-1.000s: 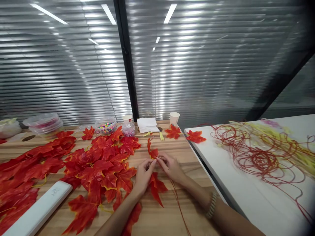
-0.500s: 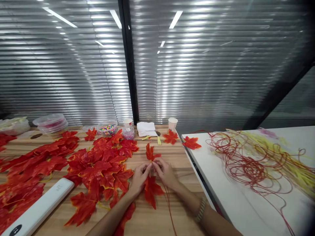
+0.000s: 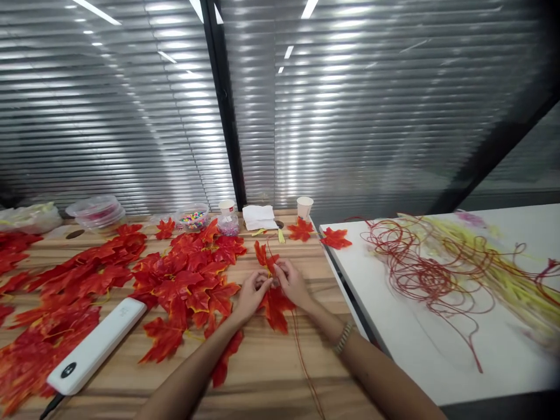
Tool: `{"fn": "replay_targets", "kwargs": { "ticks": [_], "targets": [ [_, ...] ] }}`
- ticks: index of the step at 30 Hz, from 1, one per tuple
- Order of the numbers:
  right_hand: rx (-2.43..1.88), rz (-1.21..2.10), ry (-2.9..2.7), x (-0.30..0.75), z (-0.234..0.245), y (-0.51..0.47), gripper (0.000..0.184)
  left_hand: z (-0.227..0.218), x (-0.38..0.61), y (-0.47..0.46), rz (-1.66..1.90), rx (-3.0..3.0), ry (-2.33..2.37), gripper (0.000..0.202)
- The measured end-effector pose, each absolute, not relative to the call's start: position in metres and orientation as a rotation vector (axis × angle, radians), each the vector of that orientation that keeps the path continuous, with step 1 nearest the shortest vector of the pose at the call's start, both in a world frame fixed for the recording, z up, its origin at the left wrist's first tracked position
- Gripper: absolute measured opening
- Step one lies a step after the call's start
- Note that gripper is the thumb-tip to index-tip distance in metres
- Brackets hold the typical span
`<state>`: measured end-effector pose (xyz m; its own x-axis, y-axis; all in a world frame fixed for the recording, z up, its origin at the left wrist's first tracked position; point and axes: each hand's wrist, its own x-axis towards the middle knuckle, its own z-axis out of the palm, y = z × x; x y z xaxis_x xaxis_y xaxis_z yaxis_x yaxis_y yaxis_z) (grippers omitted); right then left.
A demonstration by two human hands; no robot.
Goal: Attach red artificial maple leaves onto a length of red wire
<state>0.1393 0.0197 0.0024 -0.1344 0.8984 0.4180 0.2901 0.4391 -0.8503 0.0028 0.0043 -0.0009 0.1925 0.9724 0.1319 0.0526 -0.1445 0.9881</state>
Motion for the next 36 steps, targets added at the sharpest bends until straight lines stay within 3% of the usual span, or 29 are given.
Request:
{"fn": "replay_targets", "kwargs": {
  "ticks": [21, 36],
  "targets": [
    [-1.022, 0.727, -1.687, 0.133, 0.003, 0.023, 0.022, 0.017, -0.003, -0.01, 1.214, 1.378, 1.088, 0.025],
    [-1.042, 0.56, -1.742, 0.143, -0.008, 0.026, 0.018, 0.024, -0.03, 0.013, 2.007, 0.991, 1.166, 0.025]
  ]
}}
